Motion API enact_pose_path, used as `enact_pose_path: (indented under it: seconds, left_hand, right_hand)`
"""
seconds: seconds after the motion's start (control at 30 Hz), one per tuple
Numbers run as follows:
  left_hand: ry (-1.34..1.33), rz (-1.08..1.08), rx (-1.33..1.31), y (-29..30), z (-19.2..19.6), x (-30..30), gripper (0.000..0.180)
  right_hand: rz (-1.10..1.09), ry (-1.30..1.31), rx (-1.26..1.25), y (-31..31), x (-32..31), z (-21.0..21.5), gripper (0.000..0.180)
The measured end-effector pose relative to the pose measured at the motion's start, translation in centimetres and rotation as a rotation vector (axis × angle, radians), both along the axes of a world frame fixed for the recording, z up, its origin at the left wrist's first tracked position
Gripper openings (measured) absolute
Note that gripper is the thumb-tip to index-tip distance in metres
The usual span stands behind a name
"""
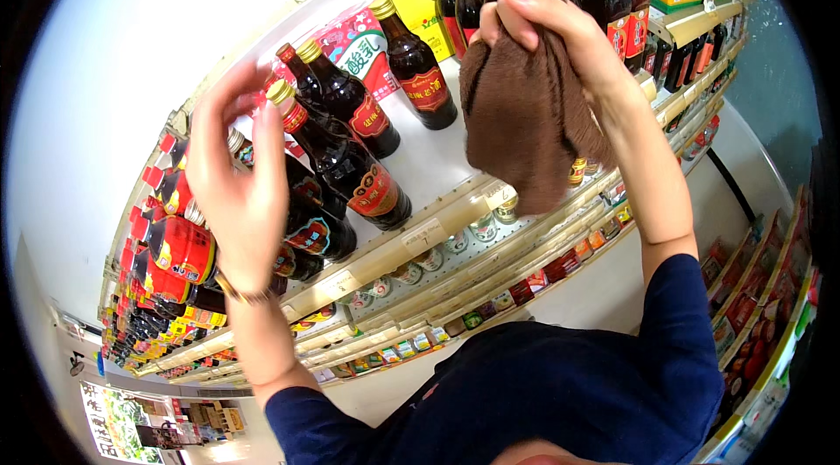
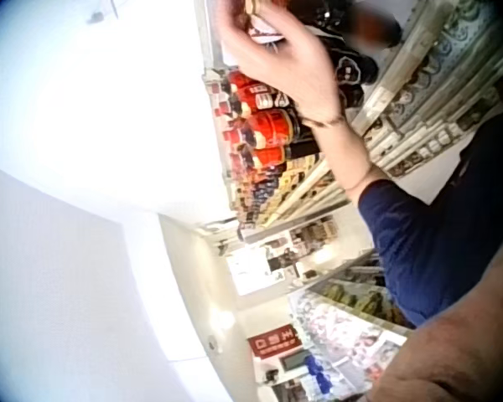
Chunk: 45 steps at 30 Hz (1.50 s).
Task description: The person wipes the labels and bodies of various bottles on a store shelf using a brown cloth. They handle the bottles one at a time, wiping each before placing it back. The person then walks to a counter and picks up a white smartphone.
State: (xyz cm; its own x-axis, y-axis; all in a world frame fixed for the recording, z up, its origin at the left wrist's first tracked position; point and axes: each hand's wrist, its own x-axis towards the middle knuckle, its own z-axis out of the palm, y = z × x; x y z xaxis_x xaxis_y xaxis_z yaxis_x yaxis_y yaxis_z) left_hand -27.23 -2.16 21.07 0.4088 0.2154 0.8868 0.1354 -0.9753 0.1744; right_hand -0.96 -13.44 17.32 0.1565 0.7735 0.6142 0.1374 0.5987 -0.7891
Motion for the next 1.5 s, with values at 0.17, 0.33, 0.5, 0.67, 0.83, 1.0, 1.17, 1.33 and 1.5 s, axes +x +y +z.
enact_pose_path:
  seconds: [0.17,0.33,0.5,0.67,0.83,1.0,1.17,1.33,1.5]
  left_hand:
    - [0.57,0.182,0.161,8.4,4.7,4.0,0.039]
    - [0.944,0.353,-0.024,13.9,5.1,6.6,0.058]
    - [1.123,0.482,-0.21,14.7,5.6,9.2,0.062]
    - [1.114,0.397,-0.391,15.4,4.9,9.0,0.039]
    - [1.087,0.266,-0.395,15.7,4.7,8.6,0.024]
    - [0.995,0.152,-0.381,15.1,4.3,9.2,0.019]
    - [1.008,0.142,-0.26,12.5,5.9,10.0,0.016]
    - [1.009,0.071,-0.225,9.7,6.8,10.8,0.02]
    - [1.043,0.04,-0.199,7.6,6.4,10.9,0.027]
  right_hand:
    - [0.037,0.078,-0.045,2.2,1.6,2.0,0.026]
    - [-0.118,-0.247,-0.132,7.4,2.6,5.7,0.036]
    - [-0.527,-1.194,-0.206,14.3,2.5,6.4,0.056]
    - [-0.462,-1.328,-0.365,18.7,1.4,6.4,0.052]
    - [-0.498,-1.313,-0.37,18.5,0.7,5.6,0.044]
    - [-0.506,-1.41,-0.312,17.2,1.4,5.9,0.036]
    - [-0.483,-1.441,-0.33,14.5,1.9,7.3,0.036]
    - [-0.44,-1.453,-0.35,11.7,3.0,8.7,0.038]
    - [-0.401,-1.44,-0.418,7.8,1.4,9.6,0.034]
